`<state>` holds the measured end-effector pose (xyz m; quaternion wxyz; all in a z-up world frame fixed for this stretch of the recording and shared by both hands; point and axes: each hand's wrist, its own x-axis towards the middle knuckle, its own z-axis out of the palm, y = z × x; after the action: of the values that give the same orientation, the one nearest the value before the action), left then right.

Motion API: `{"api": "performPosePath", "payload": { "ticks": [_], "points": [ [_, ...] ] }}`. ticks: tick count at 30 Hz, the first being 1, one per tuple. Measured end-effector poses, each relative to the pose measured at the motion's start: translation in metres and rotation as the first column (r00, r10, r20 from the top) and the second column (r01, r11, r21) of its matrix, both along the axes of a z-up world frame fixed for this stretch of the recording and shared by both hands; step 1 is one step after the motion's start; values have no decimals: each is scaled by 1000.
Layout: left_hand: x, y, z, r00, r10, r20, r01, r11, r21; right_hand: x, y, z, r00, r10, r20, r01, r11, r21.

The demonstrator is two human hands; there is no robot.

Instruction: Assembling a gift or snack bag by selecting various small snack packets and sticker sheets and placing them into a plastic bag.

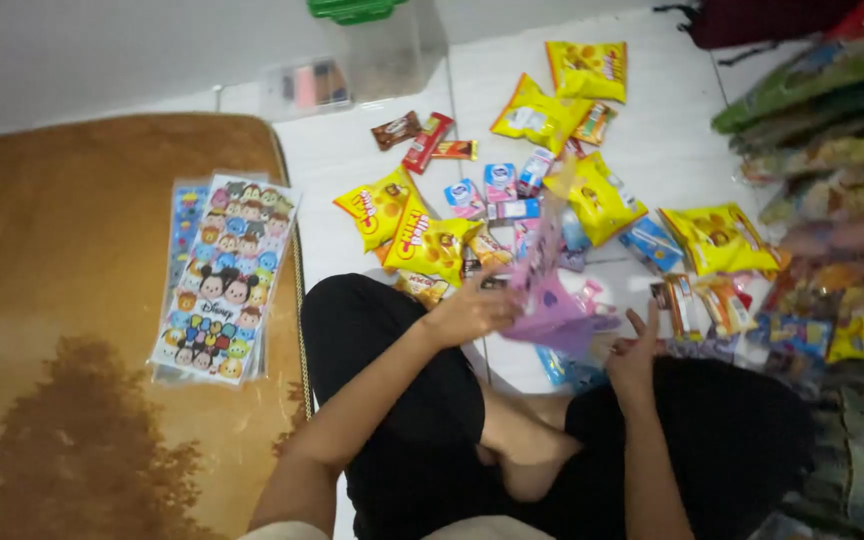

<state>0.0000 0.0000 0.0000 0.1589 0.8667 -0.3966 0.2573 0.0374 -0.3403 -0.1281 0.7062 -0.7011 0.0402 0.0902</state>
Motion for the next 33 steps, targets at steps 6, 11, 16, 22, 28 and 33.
{"api": "performPosePath", "payload": {
  "ticks": [6,11,16,22,28,33],
  "points": [
    [17,23,-40,739,584,-336,-531,812,242,0,22,6,931,140,337,124,748,-653],
    [2,15,-4,376,638,-671,-518,746,419,-14,37,69,862,207,463,227,659,-717],
    [-1,8,1,404,420,-813,-500,845,188,-41,27,91,877,264,401,199,560,-804],
    [-15,3,36,598,37,-800,-523,775,-355,-41,52,110,841,352,412,98,649,-755],
    [-39,9,55,815,243,-525,-528,685,-502,-38,84,101,778,491,391,52,571,-819],
    [-44,12,56,729,442,-522,-654,675,-342,-43,99,128,775,519,361,3,568,-823]
  ]
}}
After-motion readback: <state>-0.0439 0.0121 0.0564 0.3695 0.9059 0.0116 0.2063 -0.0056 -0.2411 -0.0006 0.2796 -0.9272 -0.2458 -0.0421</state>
